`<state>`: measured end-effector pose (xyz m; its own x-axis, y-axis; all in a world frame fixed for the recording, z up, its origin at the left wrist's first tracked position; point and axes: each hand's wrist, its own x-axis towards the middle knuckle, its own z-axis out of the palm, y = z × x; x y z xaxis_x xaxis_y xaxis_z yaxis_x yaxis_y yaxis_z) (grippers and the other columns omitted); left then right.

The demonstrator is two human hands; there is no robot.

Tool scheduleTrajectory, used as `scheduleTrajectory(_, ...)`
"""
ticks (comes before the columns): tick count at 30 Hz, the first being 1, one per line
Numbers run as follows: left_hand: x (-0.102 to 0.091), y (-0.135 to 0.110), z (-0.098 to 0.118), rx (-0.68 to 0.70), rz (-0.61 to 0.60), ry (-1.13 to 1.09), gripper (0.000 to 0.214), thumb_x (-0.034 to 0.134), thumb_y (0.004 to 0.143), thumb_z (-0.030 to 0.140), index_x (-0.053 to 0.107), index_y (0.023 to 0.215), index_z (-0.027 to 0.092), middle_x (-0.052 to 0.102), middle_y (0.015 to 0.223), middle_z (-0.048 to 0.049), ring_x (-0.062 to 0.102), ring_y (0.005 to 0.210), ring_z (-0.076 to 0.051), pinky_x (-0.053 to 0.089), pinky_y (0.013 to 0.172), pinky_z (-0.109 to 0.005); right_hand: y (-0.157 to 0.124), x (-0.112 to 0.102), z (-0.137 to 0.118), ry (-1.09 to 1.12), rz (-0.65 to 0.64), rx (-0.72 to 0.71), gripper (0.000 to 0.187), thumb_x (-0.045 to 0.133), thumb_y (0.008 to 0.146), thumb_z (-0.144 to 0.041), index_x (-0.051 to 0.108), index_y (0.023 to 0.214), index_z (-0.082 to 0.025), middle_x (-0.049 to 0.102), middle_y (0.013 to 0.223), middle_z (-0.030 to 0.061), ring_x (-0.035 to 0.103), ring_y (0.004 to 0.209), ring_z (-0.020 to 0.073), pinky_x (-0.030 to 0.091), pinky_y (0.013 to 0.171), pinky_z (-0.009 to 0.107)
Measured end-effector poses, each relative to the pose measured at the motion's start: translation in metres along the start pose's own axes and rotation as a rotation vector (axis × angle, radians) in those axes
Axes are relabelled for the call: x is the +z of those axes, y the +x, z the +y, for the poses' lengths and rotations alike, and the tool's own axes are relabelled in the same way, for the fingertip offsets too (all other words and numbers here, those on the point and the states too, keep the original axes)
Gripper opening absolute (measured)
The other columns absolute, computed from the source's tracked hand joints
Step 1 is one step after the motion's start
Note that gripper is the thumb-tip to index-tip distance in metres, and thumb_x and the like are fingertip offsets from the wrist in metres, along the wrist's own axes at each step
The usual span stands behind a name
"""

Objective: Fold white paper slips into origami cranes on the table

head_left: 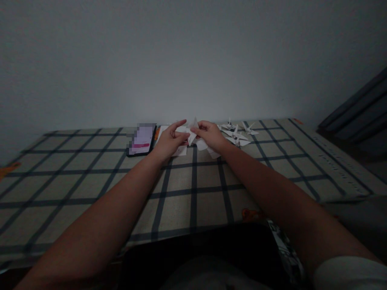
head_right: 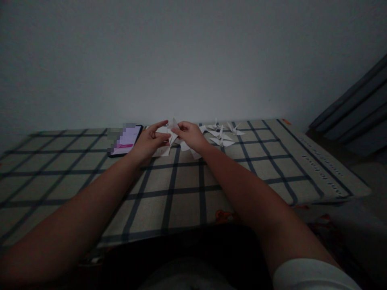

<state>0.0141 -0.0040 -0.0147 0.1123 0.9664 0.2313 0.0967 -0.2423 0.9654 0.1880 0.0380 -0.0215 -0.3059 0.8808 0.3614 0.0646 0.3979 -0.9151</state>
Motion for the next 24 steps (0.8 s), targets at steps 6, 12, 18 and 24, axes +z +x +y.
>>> scheduleTrajectory(6, 0.0015, 0.0013, -0.0021, -0.033, 0.031, -0.032, 0.074, 0.074, 0.075, 0.026, 0.050, 0.145, 0.017, 0.068, 0.071, 0.0003, 0.063, 0.061, -0.012, 0.058, 0.074, -0.031, 0.0010, -0.0002, 0.0039, -0.053, 0.018, -0.052, 0.032, 0.067, 0.080, -0.049, 0.056, 0.076, -0.019, 0.054, 0.070, -0.0025, 0.048, 0.066, 0.0119, 0.038, 0.060, 0.026)
scheduleTrajectory(12, 0.0048, -0.0003, -0.0038, -0.062, -0.056, -0.133, 0.081, 0.071, 0.078, 0.023, 0.039, 0.152, 0.018, 0.072, 0.082, -0.0022, 0.069, 0.071, -0.013, 0.059, 0.079, -0.031, -0.0004, -0.0010, 0.0052, 0.028, 0.049, -0.065, 0.030, 0.067, 0.081, -0.048, 0.053, 0.077, -0.021, 0.056, 0.071, -0.0021, 0.054, 0.066, 0.0135, 0.043, 0.063, 0.027)
scheduleTrajectory(18, 0.0030, -0.0018, -0.0020, -0.041, -0.044, -0.098, 0.082, 0.074, 0.075, 0.023, 0.042, 0.150, 0.014, 0.071, 0.070, 0.0005, 0.070, 0.067, -0.014, 0.058, 0.077, -0.029, -0.0023, -0.0002, 0.0018, 0.004, 0.077, -0.088, 0.029, 0.068, 0.080, -0.047, 0.055, 0.077, -0.021, 0.057, 0.073, -0.0014, 0.056, 0.069, 0.0139, 0.045, 0.066, 0.028)
scheduleTrajectory(24, 0.0039, -0.0036, -0.0019, -0.051, -0.086, -0.134, 0.085, 0.074, 0.074, 0.021, 0.039, 0.151, 0.012, 0.073, 0.074, -0.0014, 0.072, 0.074, -0.016, 0.058, 0.082, -0.033, -0.0012, -0.0006, 0.0015, -0.004, 0.097, -0.071, 0.031, 0.067, 0.081, -0.049, 0.055, 0.077, -0.020, 0.056, 0.073, -0.0015, 0.053, 0.069, 0.0132, 0.044, 0.065, 0.027)
